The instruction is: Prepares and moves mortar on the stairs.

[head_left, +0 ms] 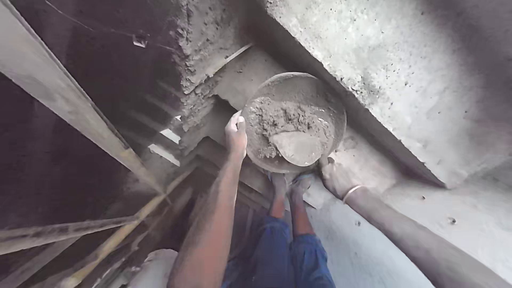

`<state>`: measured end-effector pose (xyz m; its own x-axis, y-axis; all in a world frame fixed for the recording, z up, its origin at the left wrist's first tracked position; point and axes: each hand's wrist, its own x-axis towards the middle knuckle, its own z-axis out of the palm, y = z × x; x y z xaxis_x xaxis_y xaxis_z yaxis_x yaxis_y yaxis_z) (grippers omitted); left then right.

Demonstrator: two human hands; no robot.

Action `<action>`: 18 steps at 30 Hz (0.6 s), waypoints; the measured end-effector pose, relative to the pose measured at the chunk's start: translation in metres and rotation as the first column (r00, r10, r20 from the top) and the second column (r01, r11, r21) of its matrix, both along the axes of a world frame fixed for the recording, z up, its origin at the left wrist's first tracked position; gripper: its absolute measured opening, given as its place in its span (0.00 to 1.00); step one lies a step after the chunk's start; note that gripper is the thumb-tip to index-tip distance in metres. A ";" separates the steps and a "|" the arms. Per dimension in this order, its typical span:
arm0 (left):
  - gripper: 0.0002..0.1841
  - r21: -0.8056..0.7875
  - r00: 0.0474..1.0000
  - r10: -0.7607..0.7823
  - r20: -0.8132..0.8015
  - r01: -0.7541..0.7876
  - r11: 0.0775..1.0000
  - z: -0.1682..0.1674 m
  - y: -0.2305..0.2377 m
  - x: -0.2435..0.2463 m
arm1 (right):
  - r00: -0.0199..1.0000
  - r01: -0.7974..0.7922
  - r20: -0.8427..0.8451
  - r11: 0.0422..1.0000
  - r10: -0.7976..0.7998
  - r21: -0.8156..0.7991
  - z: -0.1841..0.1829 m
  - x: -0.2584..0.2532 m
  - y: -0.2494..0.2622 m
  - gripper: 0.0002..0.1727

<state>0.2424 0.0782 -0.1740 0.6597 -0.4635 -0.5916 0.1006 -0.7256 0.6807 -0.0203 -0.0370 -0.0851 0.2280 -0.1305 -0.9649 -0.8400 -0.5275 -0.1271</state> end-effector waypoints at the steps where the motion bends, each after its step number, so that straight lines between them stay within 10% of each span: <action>1: 0.24 0.012 1.000 0.000 -0.006 0.000 1.000 0.001 0.001 -0.001 | 0.997 0.037 -0.070 0.999 -0.037 -0.005 -0.010 -0.007 0.010 0.24; 5: 0.24 0.001 1.000 -0.021 -0.011 0.021 1.000 0.001 0.001 0.000 | 0.930 0.358 0.079 0.933 -0.359 0.027 0.010 -0.029 0.003 0.23; 10: 0.23 0.000 0.998 0.061 -0.016 -0.061 0.998 -0.004 0.007 -0.007 | 0.416 0.905 0.159 0.425 -0.895 0.026 0.003 -0.086 0.022 0.24; 14: 0.22 -0.008 0.984 0.176 0.005 -0.176 0.984 -0.010 0.018 -0.021 | 0.258 0.951 0.029 0.260 -0.966 0.165 -0.035 -0.043 0.036 0.27; 18: 0.22 -0.002 0.968 0.249 -0.024 -0.249 0.968 -0.008 0.030 -0.035 | 0.204 0.889 -0.006 0.183 -0.979 0.419 0.017 -0.050 0.051 0.24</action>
<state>0.2075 0.1087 -0.1816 0.7408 -0.2892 -0.6063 0.2937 -0.6722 0.6796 -0.0703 0.0139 -0.0682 0.3256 -0.1595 -0.9320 -0.5882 0.7375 -0.3317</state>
